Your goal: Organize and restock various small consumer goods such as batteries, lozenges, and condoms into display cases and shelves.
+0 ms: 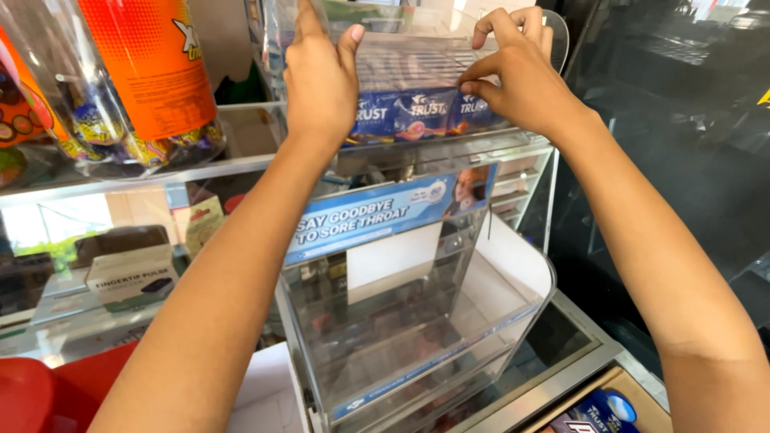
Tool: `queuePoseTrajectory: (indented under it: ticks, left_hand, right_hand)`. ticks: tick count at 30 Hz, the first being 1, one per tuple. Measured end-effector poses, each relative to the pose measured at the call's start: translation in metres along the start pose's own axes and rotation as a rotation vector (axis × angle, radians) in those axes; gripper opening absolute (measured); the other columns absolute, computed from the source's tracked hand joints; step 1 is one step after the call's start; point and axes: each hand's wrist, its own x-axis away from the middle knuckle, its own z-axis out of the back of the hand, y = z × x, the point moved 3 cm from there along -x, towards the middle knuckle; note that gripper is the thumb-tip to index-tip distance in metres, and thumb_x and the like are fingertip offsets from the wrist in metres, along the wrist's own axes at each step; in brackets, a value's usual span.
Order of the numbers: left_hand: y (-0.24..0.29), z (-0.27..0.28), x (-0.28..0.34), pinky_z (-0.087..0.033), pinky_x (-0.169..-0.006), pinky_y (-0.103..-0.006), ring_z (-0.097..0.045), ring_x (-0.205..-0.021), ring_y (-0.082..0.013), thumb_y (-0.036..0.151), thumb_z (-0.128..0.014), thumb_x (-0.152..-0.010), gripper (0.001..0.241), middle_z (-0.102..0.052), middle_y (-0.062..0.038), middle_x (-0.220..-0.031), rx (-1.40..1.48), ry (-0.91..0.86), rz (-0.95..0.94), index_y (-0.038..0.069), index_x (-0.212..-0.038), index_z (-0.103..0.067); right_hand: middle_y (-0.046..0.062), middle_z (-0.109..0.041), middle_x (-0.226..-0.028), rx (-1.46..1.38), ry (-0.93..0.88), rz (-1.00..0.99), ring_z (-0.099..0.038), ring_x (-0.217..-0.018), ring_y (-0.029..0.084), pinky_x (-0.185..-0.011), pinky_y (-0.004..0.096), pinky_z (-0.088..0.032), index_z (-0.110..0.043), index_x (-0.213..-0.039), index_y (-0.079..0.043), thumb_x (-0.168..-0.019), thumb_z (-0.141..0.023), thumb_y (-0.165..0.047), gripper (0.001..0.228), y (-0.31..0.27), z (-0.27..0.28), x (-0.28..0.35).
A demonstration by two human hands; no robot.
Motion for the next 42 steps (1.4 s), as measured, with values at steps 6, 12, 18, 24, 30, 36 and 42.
queuePoseTrajectory:
  ticks: [6, 12, 18, 24, 30, 36, 42]
  left_hand:
    - [0.005, 0.002, 0.000, -0.054, -0.092, -0.0553, -0.063, -0.111, -0.0539, 0.030, -0.070, -0.105, 0.069, -0.063, -0.033, -0.130, -0.018, 0.003, 0.003, -0.008, -0.150, -0.034]
    - [-0.003, -0.003, -0.001, -0.054, -0.093, -0.0554, -0.063, -0.111, -0.0542, 0.031, -0.069, -0.104, 0.069, -0.060, -0.033, -0.134, -0.033, 0.020, -0.009, -0.009, -0.149, -0.035]
    - [-0.002, -0.002, -0.001, -0.054, -0.094, -0.0548, -0.063, -0.113, -0.0535, 0.033, -0.068, -0.105, 0.069, -0.057, -0.032, -0.140, -0.033, 0.028, -0.007, -0.009, -0.149, -0.035]
    - [0.000, -0.001, 0.001, -0.053, -0.093, -0.0546, -0.061, -0.114, -0.0538, 0.033, -0.067, -0.104, 0.069, -0.056, -0.032, -0.142, -0.018, 0.020, 0.007, -0.009, -0.149, -0.036]
    - [-0.003, -0.004, 0.001, -0.054, -0.096, -0.0535, -0.061, -0.117, -0.0529, 0.032, -0.069, -0.104, 0.069, -0.055, -0.033, -0.141, -0.040, 0.049, -0.026, -0.010, -0.149, -0.036]
    - [0.001, -0.001, 0.000, -0.054, -0.092, -0.0552, -0.062, -0.112, -0.0537, 0.032, -0.069, -0.103, 0.069, -0.057, -0.032, -0.139, -0.048, 0.024, 0.009, -0.008, -0.149, -0.036]
    - [0.004, 0.001, 0.000, -0.054, -0.090, -0.0565, -0.063, -0.108, -0.0543, 0.034, -0.070, -0.103, 0.064, -0.061, -0.030, -0.134, -0.062, 0.002, 0.051, -0.005, -0.144, -0.041]
  right_hand:
    - [0.003, -0.049, -0.139, -0.030, -0.034, -0.021, -0.035, -0.131, 0.032, -0.109, 0.046, -0.031, -0.083, -0.100, -0.011, -0.092, -0.087, -0.019, 0.011, -0.002, 0.003, 0.003]
    - [0.004, -0.051, -0.133, -0.081, -0.004, -0.009, -0.036, -0.133, 0.032, -0.112, 0.046, -0.032, -0.082, -0.102, -0.010, -0.095, -0.084, -0.014, 0.008, -0.003, 0.009, -0.001]
    - [0.009, -0.053, -0.127, -0.237, 0.235, -0.130, -0.048, -0.127, 0.034, -0.109, 0.044, -0.042, -0.075, -0.111, -0.004, -0.103, -0.077, -0.004, 0.008, 0.029, 0.017, 0.006]
    - [0.019, -0.048, -0.146, -0.119, 0.562, -0.322, -0.044, -0.136, 0.042, -0.116, 0.048, -0.037, -0.063, -0.129, -0.002, -0.095, -0.067, 0.006, 0.036, 0.080, -0.001, 0.053]
    - [0.025, -0.036, -0.157, -0.187, 0.271, -0.236, -0.028, -0.142, 0.048, -0.118, 0.056, -0.027, -0.059, -0.142, -0.001, -0.088, -0.080, -0.002, 0.058, 0.058, -0.016, 0.066]
    - [0.004, -0.056, -0.147, -0.114, 0.294, -0.288, -0.037, -0.137, 0.032, -0.125, 0.049, -0.028, -0.079, -0.097, -0.007, -0.094, -0.090, -0.009, 0.012, 0.052, -0.025, 0.074]
    - [0.005, -0.056, -0.144, -0.142, 0.331, -0.282, -0.037, -0.135, 0.032, -0.123, 0.048, -0.030, -0.079, -0.097, -0.006, -0.095, -0.087, -0.007, 0.008, 0.053, -0.031, 0.073]
